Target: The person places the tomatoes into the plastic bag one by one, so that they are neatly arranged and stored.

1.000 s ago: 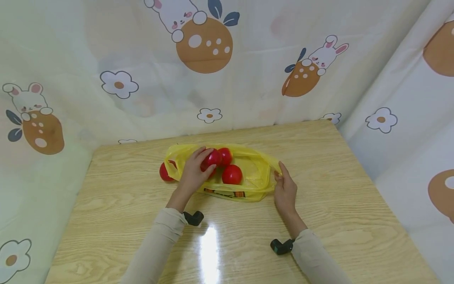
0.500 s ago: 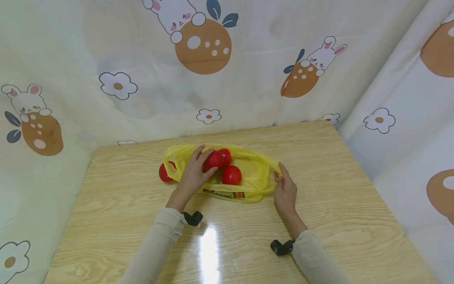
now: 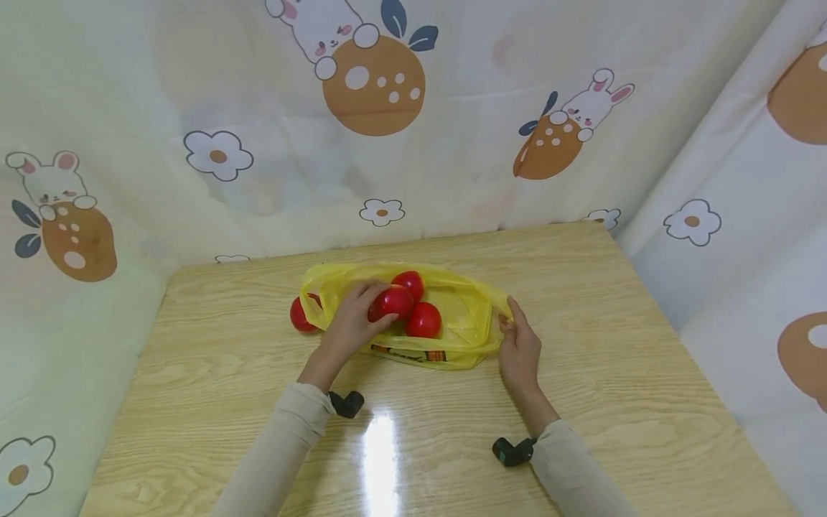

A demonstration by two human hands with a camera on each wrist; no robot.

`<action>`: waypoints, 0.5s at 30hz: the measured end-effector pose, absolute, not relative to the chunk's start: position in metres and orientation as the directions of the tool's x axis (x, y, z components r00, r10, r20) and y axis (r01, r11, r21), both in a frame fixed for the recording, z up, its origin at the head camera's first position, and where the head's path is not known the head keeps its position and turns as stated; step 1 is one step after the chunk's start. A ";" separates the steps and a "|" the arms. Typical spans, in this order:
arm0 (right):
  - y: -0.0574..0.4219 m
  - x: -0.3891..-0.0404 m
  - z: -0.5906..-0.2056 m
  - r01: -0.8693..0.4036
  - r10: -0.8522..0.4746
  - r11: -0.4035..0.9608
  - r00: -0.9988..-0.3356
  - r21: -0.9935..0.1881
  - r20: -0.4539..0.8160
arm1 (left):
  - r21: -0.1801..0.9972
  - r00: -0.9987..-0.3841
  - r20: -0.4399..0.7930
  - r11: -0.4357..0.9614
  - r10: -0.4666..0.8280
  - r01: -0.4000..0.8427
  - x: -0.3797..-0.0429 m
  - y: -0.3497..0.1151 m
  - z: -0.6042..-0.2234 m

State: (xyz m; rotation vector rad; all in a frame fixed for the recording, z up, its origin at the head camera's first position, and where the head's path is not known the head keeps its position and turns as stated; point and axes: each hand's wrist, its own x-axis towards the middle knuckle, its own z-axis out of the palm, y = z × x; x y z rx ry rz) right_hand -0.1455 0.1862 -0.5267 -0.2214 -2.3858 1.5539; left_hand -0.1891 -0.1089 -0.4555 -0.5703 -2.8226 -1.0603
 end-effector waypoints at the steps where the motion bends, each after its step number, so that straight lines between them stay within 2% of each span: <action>1: 0.186 -0.145 -0.527 -0.024 0.280 0.408 -0.948 -0.913 0.150 | 0.620 -0.926 0.195 0.691 0.323 0.371 -0.189 -0.109 -0.456; 15: 0.186 -0.144 -0.528 -0.045 0.279 0.403 -0.945 -0.914 0.169 | 0.545 -0.907 0.191 0.728 0.375 0.416 -0.183 -0.105 -0.459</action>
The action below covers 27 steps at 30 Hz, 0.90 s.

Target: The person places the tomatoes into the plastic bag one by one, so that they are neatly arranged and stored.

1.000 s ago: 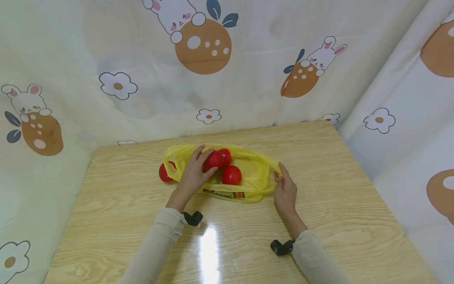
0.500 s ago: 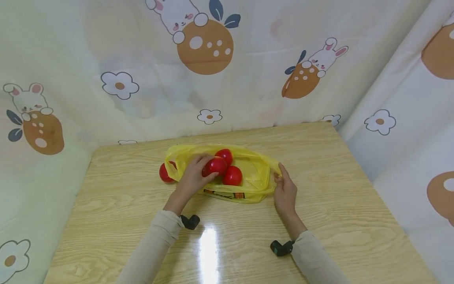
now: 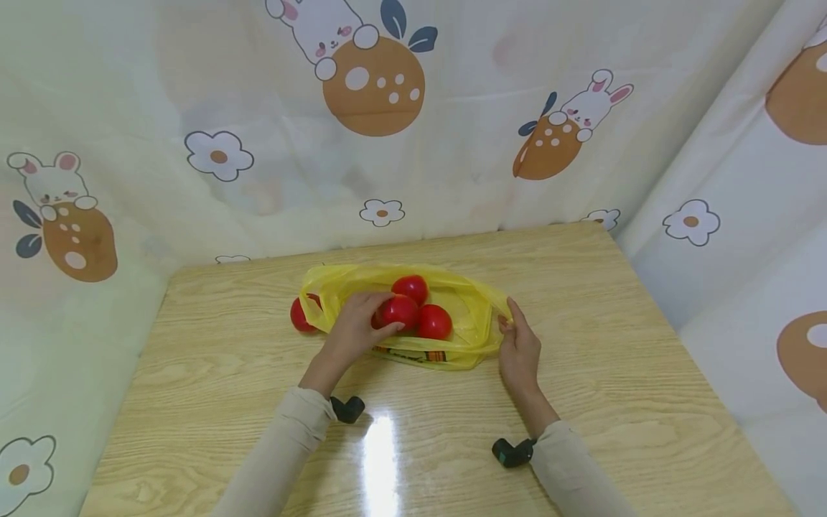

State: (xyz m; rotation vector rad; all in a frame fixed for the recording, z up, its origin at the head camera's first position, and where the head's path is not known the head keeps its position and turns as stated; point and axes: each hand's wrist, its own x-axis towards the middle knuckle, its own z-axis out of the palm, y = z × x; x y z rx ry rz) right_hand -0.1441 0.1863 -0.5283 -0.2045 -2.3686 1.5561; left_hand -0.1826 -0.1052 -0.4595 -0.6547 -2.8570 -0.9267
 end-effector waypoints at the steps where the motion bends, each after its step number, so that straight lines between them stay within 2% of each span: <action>1: 0.186 -0.144 -0.528 -0.047 0.278 0.405 -0.945 -0.913 0.171 | 0.531 -0.903 0.193 0.733 0.384 0.425 -0.182 -0.105 -0.460; 9: 0.187 -0.141 -0.530 -0.028 0.280 0.394 -0.948 -0.919 0.149 | 0.376 -0.867 0.190 0.781 0.462 0.498 -0.181 -0.103 -0.470; 15: 0.188 -0.141 -0.526 -0.021 0.287 0.391 -0.947 -0.920 0.143 | 0.452 -0.877 0.242 0.751 0.416 0.481 -0.179 -0.106 -0.470; 18: 0.190 -0.141 -0.526 -0.007 0.293 0.383 -0.947 -0.924 0.129 | 0.489 -0.867 0.307 0.716 0.394 0.498 -0.178 -0.110 -0.465; 22: 0.190 -0.141 -0.527 -0.012 0.289 0.378 -0.948 -0.926 0.130 | 0.507 -0.842 0.442 0.688 0.309 0.519 -0.180 -0.121 -0.460; 27: 0.188 -0.142 -0.528 -0.018 0.290 0.382 -0.947 -0.924 0.139 | 0.571 -0.813 0.576 0.671 0.081 0.472 -0.189 -0.144 -0.456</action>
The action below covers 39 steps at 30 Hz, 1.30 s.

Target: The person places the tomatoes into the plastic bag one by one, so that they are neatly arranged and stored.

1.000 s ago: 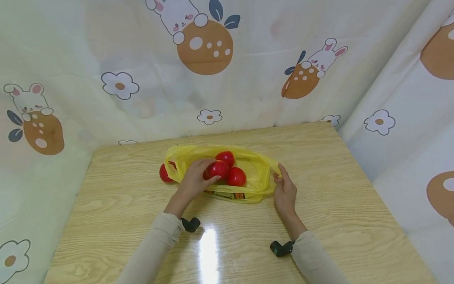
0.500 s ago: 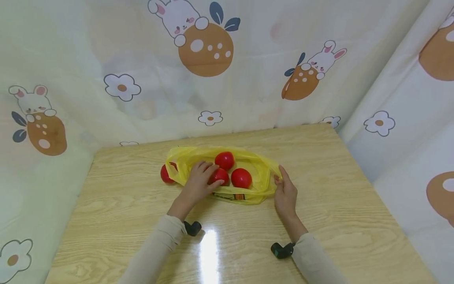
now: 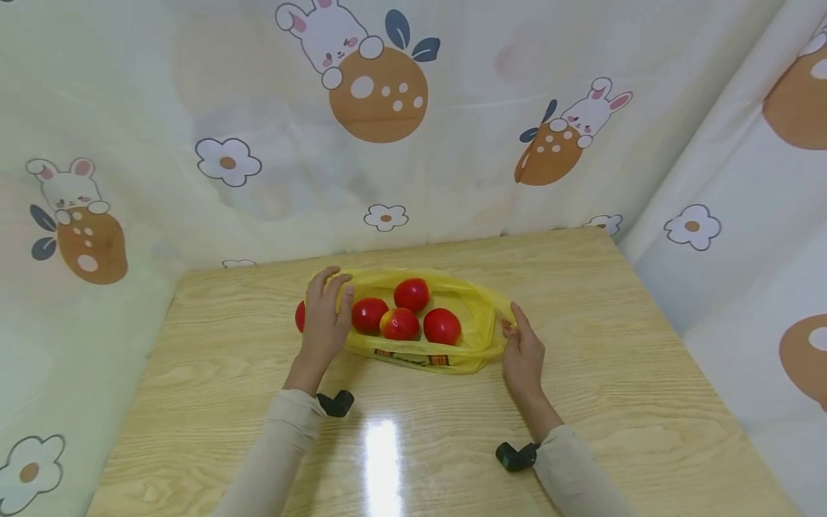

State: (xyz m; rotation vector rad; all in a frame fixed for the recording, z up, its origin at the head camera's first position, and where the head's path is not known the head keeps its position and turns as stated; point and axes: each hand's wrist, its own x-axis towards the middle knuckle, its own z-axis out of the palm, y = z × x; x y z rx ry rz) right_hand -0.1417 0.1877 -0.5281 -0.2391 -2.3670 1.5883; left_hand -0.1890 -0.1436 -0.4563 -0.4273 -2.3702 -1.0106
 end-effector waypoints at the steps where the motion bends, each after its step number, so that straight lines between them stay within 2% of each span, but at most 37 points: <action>1: 0.188 -0.142 -0.529 -0.019 0.289 0.384 -0.947 -0.923 0.140 | 0.591 -0.809 0.586 0.666 0.032 0.455 -0.191 -0.149 -0.457; 6: 0.188 -0.142 -0.530 -0.015 0.294 0.382 -0.946 -0.924 0.137 | 0.707 -0.824 0.539 0.625 -0.173 0.332 -0.200 -0.177 -0.464; 10: 0.188 -0.142 -0.531 -0.016 0.294 0.382 -0.946 -0.924 0.138 | 0.757 -0.866 0.446 0.611 -0.226 0.230 -0.201 -0.193 -0.475; 18: 0.187 -0.141 -0.530 -0.015 0.289 0.388 -0.947 -0.922 0.137 | 0.791 -0.918 0.335 0.593 -0.213 0.151 -0.199 -0.206 -0.485; 31: 0.187 -0.141 -0.532 0.007 0.296 0.396 -0.948 -0.918 0.120 | 0.762 -0.983 0.144 0.647 -0.118 0.033 -0.197 -0.205 -0.491; 39: 0.188 -0.142 -0.533 -0.003 0.292 0.399 -0.948 -0.917 0.130 | 0.747 -0.991 0.117 0.663 -0.065 0.044 -0.197 -0.208 -0.500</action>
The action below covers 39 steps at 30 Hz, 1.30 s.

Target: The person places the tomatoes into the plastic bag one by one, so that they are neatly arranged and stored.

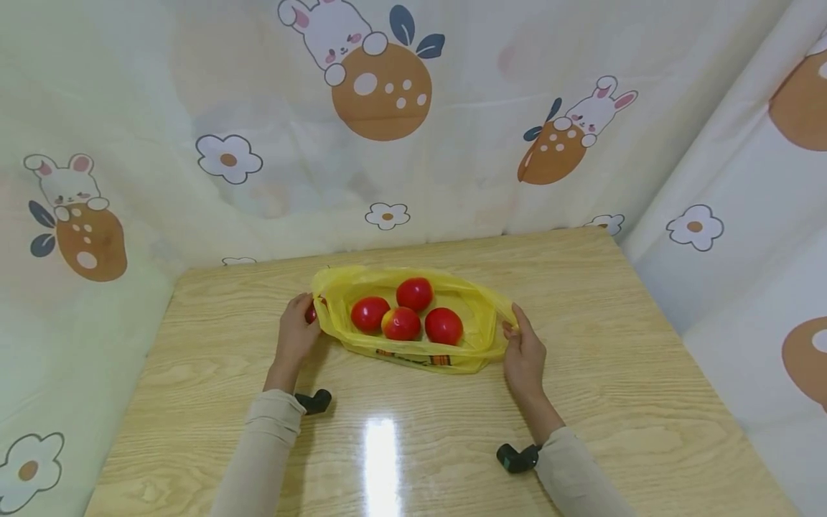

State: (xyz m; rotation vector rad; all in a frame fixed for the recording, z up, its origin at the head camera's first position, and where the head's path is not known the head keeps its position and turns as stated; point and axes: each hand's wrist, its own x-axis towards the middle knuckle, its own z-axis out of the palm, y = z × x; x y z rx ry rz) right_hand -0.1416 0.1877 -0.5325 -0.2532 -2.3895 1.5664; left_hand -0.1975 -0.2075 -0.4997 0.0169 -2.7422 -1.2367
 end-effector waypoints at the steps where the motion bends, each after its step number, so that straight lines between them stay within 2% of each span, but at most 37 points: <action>1: 0.188 -0.142 -0.533 -0.002 0.292 0.400 -0.948 -0.916 0.130 | 0.747 -0.992 0.112 0.664 -0.061 0.043 -0.197 -0.208 -0.500; 10: 0.188 -0.142 -0.535 -0.029 0.292 0.407 -0.943 -0.913 0.160 | 0.733 -0.988 0.122 0.679 -0.091 0.028 -0.198 -0.214 -0.506; 19: 0.188 -0.143 -0.533 -0.013 0.294 0.397 -0.945 -0.918 0.141 | 0.788 -0.964 0.152 0.616 -0.218 -0.015 -0.198 -0.223 -0.506; 33: 0.187 -0.142 -0.531 0.001 0.303 0.385 -0.945 -0.923 0.126 | 0.900 -0.843 0.233 0.436 -0.484 -0.002 -0.198 -0.228 -0.493; 39: 0.187 -0.142 -0.531 0.000 0.304 0.393 -0.944 -0.920 0.130 | 0.936 -0.798 0.234 0.350 -0.555 0.032 -0.197 -0.223 -0.476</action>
